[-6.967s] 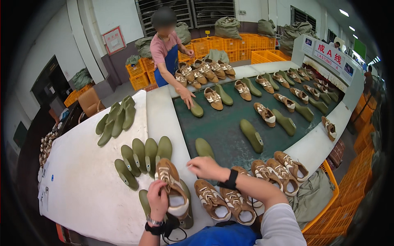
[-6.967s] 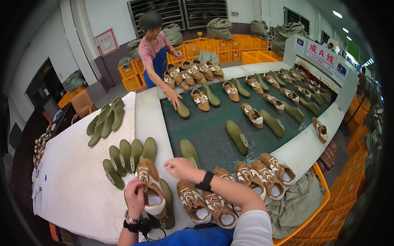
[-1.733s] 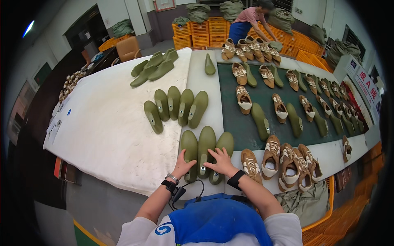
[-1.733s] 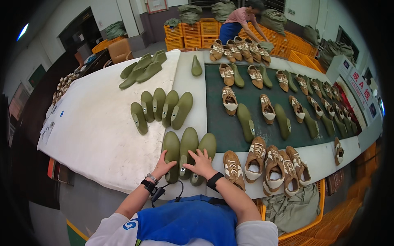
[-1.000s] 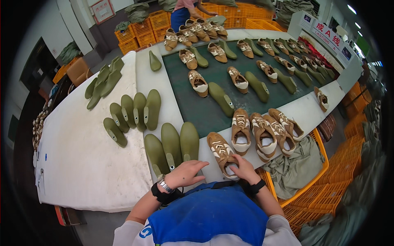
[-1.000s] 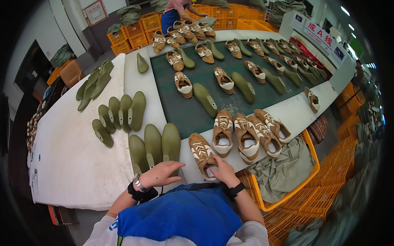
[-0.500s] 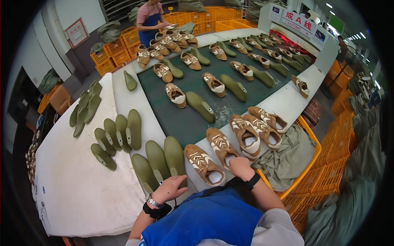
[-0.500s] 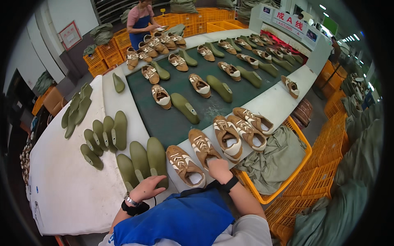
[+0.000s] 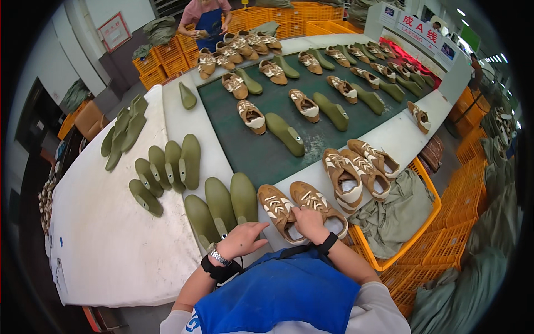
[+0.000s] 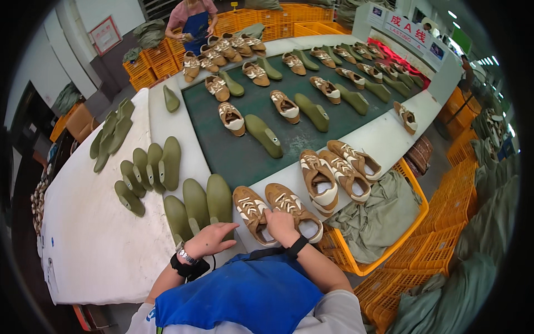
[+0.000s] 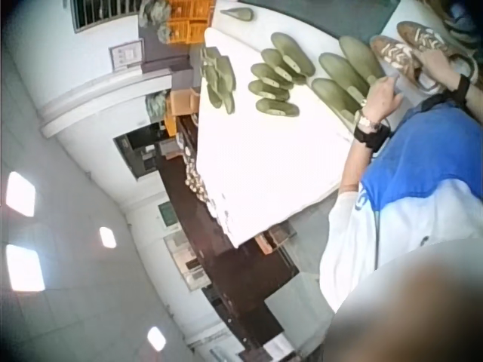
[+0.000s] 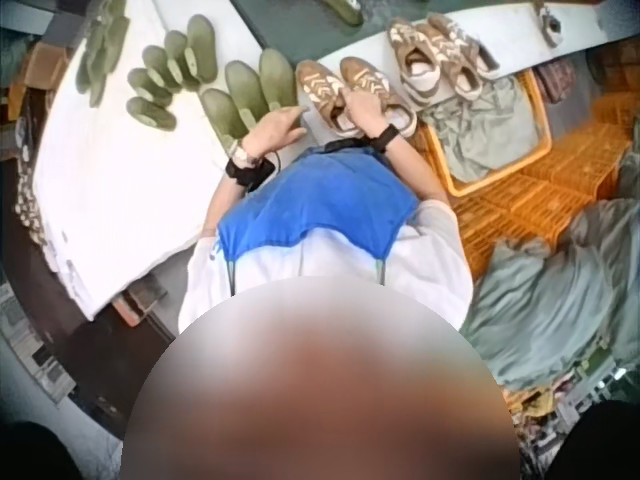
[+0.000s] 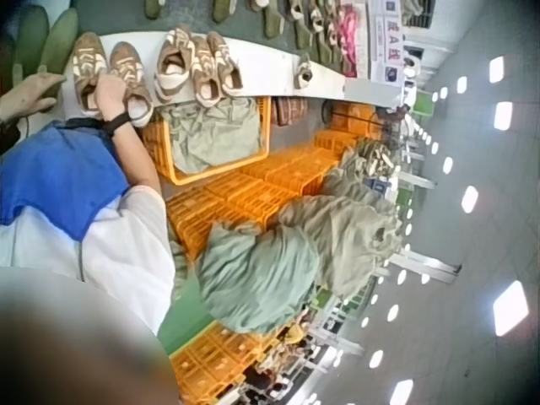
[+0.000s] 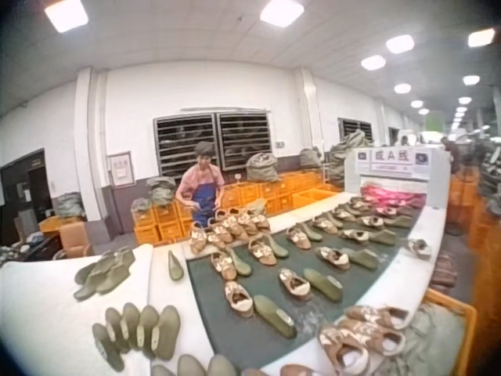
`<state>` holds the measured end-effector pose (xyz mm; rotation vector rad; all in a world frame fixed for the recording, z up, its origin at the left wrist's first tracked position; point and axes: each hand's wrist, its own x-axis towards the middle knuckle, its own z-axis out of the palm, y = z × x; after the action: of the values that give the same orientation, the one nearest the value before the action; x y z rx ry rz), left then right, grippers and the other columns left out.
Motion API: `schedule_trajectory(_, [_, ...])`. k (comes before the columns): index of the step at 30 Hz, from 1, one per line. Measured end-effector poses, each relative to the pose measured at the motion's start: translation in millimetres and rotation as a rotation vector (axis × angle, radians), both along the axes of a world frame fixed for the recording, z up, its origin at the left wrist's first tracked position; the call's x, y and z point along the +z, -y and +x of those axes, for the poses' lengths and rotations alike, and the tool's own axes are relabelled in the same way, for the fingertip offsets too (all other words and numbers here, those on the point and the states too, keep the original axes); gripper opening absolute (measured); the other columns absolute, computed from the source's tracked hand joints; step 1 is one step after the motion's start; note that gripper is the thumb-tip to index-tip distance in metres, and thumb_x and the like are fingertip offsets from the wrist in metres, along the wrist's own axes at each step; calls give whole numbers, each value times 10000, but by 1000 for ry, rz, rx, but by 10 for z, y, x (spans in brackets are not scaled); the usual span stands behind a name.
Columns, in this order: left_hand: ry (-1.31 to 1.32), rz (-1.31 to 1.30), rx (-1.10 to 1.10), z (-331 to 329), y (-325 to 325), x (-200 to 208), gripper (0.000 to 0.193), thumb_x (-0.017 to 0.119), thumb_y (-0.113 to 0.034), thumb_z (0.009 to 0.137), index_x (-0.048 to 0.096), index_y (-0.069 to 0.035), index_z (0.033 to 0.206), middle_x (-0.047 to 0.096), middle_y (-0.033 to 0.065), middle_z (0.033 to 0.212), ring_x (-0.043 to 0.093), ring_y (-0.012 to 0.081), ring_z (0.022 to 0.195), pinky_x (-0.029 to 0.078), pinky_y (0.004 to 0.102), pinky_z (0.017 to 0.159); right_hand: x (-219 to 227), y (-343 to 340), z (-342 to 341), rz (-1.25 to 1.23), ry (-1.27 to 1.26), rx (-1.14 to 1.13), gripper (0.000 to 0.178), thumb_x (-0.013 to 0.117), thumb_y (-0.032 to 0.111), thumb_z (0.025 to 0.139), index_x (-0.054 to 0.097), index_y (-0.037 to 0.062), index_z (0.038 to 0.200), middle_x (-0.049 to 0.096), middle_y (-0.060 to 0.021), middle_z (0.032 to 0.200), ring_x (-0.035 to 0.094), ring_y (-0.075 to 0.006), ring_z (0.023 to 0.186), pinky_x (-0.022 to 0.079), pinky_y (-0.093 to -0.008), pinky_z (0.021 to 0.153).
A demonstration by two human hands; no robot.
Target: The person repeatedly picks up green shoe lasts and brown shoes from a table, inserts the lasts into the shoes, and places the assembled pairs back on the table. Another worker across the table performs similar assembly actions. The camera wearer handles items one at a time and occasionally adjusts the shoe laces.
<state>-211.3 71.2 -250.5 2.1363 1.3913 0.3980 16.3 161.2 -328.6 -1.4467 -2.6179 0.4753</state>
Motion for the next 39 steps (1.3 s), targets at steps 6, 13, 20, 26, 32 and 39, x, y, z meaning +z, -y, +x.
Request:
schedule_trajectory(6, [23, 254, 259, 161, -106, 141, 565, 744, -259, 773, 510, -13, 1224, 538, 170, 1175, 550, 349, 1071, 489, 418, 883, 362, 109, -156, 43, -409, 12, 297, 645, 166, 777, 573, 59, 1045, 661, -152, 917, 652, -358, 808, 525, -442, 689])
schedule_trajectory(13, [304, 412, 540, 205, -130, 291, 450, 722, -101, 728, 533, -8, 1126, 601, 152, 984, 617, 326, 869, 532, 392, 781, 851, 272, -322, 112, -704, 99, 401, 607, 72, 785, 566, 122, 1181, 636, -140, 860, 641, -352, 735, 522, -442, 629])
schedule_trajectory(20, [468, 652, 564, 259, 0, 352, 393, 720, -40, 743, 532, -9, 1087, 651, 146, 1096, 681, 283, 847, 559, 336, 739, 1044, 376, -386, 21, -773, 224, 456, 572, 44, 815, 540, 156, 1257, 624, -128, 870, 632, -364, 729, 522, -442, 615])
schedule_trajectory(26, [388, 716, 502, 262, 108, 511, 424, 727, -13, 729, 500, 3, 1086, 627, 208, 1175, 683, 294, 887, 563, 322, 734, 1250, 364, -296, -218, -783, 306, 451, 570, 38, 826, 523, 143, 1262, 615, -139, 932, 623, -378, 801, 510, -440, 677])
schedule_trajectory(32, [584, 728, 510, 284, 135, 477, 430, 694, 20, 750, 468, 18, 1115, 586, 228, 1263, 678, 273, 1015, 572, 320, 780, 1307, 248, -192, -343, -789, 541, 303, 585, -3, 815, 583, 124, 1091, 576, -121, 897, 610, -359, 780, 487, -403, 661])
schedule_trajectory(39, [660, 562, 535, 246, 139, 489, 454, 560, 109, 811, 433, -7, 1232, 571, 227, 1252, 640, 265, 1081, 543, 334, 871, 1231, 270, -126, -214, -727, 655, 222, 595, 7, 828, 590, 113, 1023, 564, -134, 877, 610, -359, 746, 488, -400, 611])
